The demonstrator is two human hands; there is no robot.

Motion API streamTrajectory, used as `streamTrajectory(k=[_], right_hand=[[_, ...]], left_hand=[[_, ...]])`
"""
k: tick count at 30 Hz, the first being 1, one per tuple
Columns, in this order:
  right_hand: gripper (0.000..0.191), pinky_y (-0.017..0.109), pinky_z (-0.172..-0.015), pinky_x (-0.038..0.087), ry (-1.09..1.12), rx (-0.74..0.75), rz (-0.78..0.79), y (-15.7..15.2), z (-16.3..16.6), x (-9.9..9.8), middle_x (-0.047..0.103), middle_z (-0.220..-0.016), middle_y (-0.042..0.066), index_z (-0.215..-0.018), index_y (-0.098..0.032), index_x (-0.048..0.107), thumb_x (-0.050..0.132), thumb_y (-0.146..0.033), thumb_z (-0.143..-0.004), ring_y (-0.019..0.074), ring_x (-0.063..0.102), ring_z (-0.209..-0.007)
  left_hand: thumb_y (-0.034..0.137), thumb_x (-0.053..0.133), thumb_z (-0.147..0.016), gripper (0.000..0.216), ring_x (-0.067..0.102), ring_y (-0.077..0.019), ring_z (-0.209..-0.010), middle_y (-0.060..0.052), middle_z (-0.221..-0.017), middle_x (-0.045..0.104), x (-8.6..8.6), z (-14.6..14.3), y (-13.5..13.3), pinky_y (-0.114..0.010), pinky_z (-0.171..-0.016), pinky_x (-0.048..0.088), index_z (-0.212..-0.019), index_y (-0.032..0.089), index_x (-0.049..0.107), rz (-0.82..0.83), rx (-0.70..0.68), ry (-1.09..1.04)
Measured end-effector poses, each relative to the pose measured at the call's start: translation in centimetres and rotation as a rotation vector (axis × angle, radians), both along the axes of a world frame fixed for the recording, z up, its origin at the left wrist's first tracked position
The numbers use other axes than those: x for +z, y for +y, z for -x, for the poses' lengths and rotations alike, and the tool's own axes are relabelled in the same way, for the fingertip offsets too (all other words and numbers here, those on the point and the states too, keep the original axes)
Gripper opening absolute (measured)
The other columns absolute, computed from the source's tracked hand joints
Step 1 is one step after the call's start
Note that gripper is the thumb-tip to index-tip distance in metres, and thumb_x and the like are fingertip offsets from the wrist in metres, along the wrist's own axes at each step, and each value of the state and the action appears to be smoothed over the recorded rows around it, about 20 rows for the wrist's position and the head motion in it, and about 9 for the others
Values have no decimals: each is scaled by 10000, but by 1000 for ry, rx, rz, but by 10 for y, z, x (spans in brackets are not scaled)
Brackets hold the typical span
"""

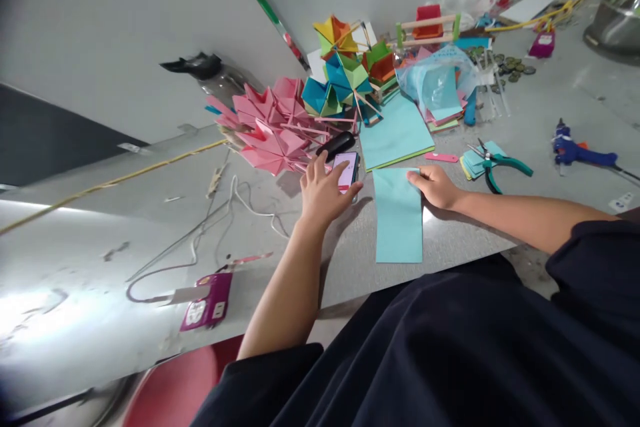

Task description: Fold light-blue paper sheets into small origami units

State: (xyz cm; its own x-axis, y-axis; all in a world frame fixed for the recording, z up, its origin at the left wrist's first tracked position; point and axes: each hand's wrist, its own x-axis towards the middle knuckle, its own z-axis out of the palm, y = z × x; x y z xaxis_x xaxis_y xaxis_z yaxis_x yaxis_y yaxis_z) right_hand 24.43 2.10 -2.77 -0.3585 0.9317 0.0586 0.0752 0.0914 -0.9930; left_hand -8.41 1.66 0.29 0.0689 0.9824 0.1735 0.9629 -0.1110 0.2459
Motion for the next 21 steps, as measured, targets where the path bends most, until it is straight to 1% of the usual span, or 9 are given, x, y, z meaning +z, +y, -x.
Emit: streamTrajectory(k=[6, 9, 12, 14, 16, 17, 19, 20, 21], right_hand=[[885, 338, -614, 278, -17, 41, -1, -8, -11, 7, 424, -673, -39, -697, -279, 508, 877, -993, -1068, 151, 351, -654], [865, 348, -614, 296, -17, 62, 27, -13, -15, 11, 442, -685, -35, -721, -271, 551, 874, -975, -1106, 158, 362, -653], [886, 351, -617, 308, -39, 67, 28, -18, -14, 15, 434, -682, -34, -712, -269, 540, 853, -984, -1132, 161, 360, -649], [896, 353, -618, 312, -57, 66, 27, -21, -11, 18, 413, -679, -37, -710, -272, 513, 835, -983, -1150, 163, 354, -645], [887, 356, -619, 325, -65, 80, 32, -24, -8, 20, 413, -682, -36, -716, -272, 506, 830, -967, -1163, 165, 366, -642], [881, 357, -620, 331, -70, 90, 31, -25, -5, 21, 420, -687, -33, -719, -271, 507, 824, -958, -1172, 168, 380, -644], [874, 359, -623, 332, -96, 102, 12, -26, -2, 23, 423, -695, -29, -722, -268, 501, 808, -934, -1197, 170, 396, -649], [874, 361, -623, 323, -114, 95, -7, -27, 0, 24, 409, -694, -31, -721, -269, 482, 800, -917, -1214, 168, 387, -647], [875, 363, -620, 310, -129, 80, -29, -27, 1, 25, 388, -691, -35, -720, -269, 458, 793, -896, -1231, 164, 371, -640]], left_hand=[[628, 957, -1112, 741, 332, -601, -1987, -194, -2124, 437, -6, -6, -6, -898, -1567, 364, -1774, 317, 835, 66, -21, 47], [747, 990, -1055, 873, 352, -625, -1967, -210, -2116, 445, -13, 3, -6, -896, -1553, 375, -1792, 315, 806, 30, -23, -21], [958, 890, -1030, 1013, 472, -622, -1893, -264, -2059, 513, -22, 8, -12, -843, -1521, 446, -1775, 281, 778, -88, -38, -172], [1033, 740, -1086, 968, 617, -588, -1780, -297, -1933, 639, -30, 3, -21, -802, -1478, 521, -1666, 260, 806, -215, -82, -315], [983, 625, -1188, 824, 764, -526, -1609, -293, -1717, 780, -38, -9, -34, -766, -1398, 615, -1522, 254, 813, -357, -154, -499], [900, 623, -1237, 726, 813, -479, -1537, -267, -1614, 824, -42, -17, -42, -718, -1338, 675, -1527, 254, 785, -388, -192, -601], [751, 702, -1274, 602, 894, -372, -1353, -218, -1572, 844, -50, -35, -56, -582, -1171, 777, -1653, 285, 691, -296, -251, -840], [704, 766, -1262, 626, 914, -337, -1288, -204, -1595, 845, -53, -42, -63, -532, -1106, 795, -1731, 317, 618, -202, -266, -977], [662, 845, -1232, 694, 928, -310, -1220, -180, -1557, 863, -54, -49, -69, -484, -1035, 802, -1777, 352, 547, -96, -285, -1103]])
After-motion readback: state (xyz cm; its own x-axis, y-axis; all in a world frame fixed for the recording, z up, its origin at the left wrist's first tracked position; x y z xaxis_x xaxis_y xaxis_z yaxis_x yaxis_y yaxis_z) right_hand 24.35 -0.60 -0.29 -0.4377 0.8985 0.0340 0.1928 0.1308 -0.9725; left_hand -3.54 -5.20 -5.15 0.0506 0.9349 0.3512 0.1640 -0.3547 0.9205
